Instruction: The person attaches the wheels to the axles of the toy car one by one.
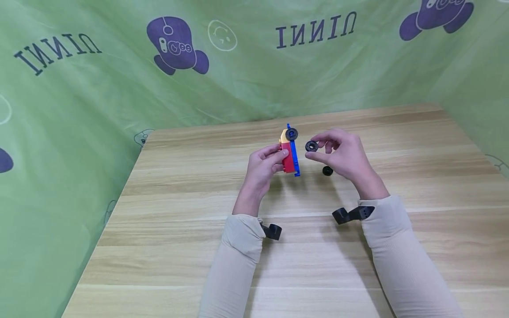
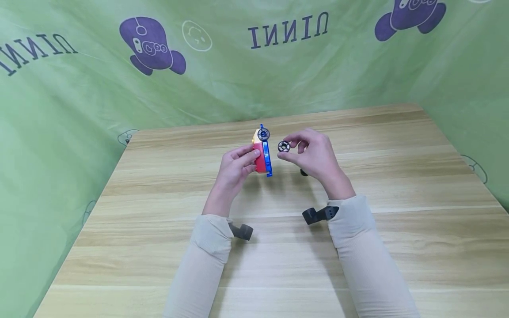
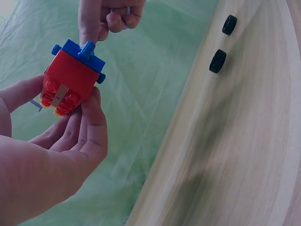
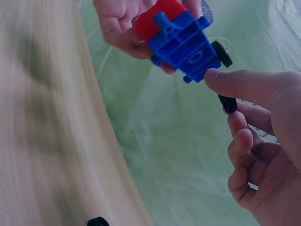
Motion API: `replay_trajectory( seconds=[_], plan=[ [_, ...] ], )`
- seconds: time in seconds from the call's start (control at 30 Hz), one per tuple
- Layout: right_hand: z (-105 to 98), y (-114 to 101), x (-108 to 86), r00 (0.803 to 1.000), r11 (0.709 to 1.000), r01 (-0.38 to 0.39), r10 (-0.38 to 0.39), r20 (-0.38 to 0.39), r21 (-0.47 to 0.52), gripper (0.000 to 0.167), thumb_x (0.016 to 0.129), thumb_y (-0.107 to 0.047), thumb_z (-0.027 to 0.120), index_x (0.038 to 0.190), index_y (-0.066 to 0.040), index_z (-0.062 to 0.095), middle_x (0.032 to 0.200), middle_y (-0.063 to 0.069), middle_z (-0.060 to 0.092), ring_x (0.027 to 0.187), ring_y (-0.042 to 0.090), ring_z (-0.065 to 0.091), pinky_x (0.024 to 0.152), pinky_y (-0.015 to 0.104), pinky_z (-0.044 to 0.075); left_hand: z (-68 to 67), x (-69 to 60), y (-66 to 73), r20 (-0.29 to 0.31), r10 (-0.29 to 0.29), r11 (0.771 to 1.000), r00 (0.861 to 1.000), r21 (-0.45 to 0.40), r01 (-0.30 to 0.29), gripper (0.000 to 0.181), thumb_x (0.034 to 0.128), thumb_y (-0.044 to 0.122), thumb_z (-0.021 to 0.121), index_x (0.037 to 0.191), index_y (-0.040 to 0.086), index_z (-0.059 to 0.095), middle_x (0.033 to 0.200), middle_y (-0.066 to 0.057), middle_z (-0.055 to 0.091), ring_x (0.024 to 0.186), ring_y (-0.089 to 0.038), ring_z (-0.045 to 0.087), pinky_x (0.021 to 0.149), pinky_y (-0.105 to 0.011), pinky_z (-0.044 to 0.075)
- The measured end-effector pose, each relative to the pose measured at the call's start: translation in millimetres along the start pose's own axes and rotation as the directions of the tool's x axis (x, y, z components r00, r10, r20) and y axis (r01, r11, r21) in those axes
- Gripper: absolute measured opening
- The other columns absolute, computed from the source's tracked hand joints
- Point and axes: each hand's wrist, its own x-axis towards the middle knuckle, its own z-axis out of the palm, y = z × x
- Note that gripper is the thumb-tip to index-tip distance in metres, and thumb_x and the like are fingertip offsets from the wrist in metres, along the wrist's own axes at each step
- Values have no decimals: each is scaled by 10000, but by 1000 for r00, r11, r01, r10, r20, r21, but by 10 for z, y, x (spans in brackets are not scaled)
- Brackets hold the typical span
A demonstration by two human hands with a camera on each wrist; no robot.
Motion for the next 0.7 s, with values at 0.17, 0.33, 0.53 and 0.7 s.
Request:
replay_trajectory(
  seconds=[0.17, 0.33, 0.53, 0.7],
  plan=[
    [-11, -54, -22, 998, 998, 64, -64, -12, 7, 323, 776, -153, 874, 1070, -76, 766, 922, 89, 672, 730, 87, 536, 662, 200, 402, -3, -2, -2, 5, -12, 1000, 1000, -8, 12, 413, 939, 23, 669, 1336, -62, 597, 1207, -227, 686, 799, -126, 657, 698, -257, 593],
    [-26, -109, -34, 985, 985, 171, -171, -6, 4, 320, 744, -68, 874, 1046, -72, 770, 868, 75, 660, 723, 103, 516, 691, 251, 406, -1, -8, 8, 7, -14, 1000, 1000, -7, 14, 423, 945, 28, 668, 1355, -41, 589, 1244, -231, 677, 834, -132, 658, 720, -277, 604],
    [-37, -166, -47, 964, 964, 264, -264, 3, 37, 325, 671, -51, 929, 960, -53, 779, 782, 44, 646, 678, 113, 509, 616, 197, 403, -11, -6, 13, 7, -6, 1000, 1000, 3, 6, 427, 949, 42, 675, 1368, 7, 599, 1267, -203, 671, 868, -132, 662, 726, -255, 597],
    [-23, -185, -56, 951, 951, 309, -309, 18, 34, 308, 644, -54, 948, 905, -57, 783, 739, 30, 660, 639, 112, 521, 580, 151, 391, -18, 2, 8, 11, 1, 1000, 1000, -4, -1, 432, 949, 37, 675, 1374, 21, 600, 1277, -193, 668, 893, -141, 672, 744, -247, 591]
  ],
)
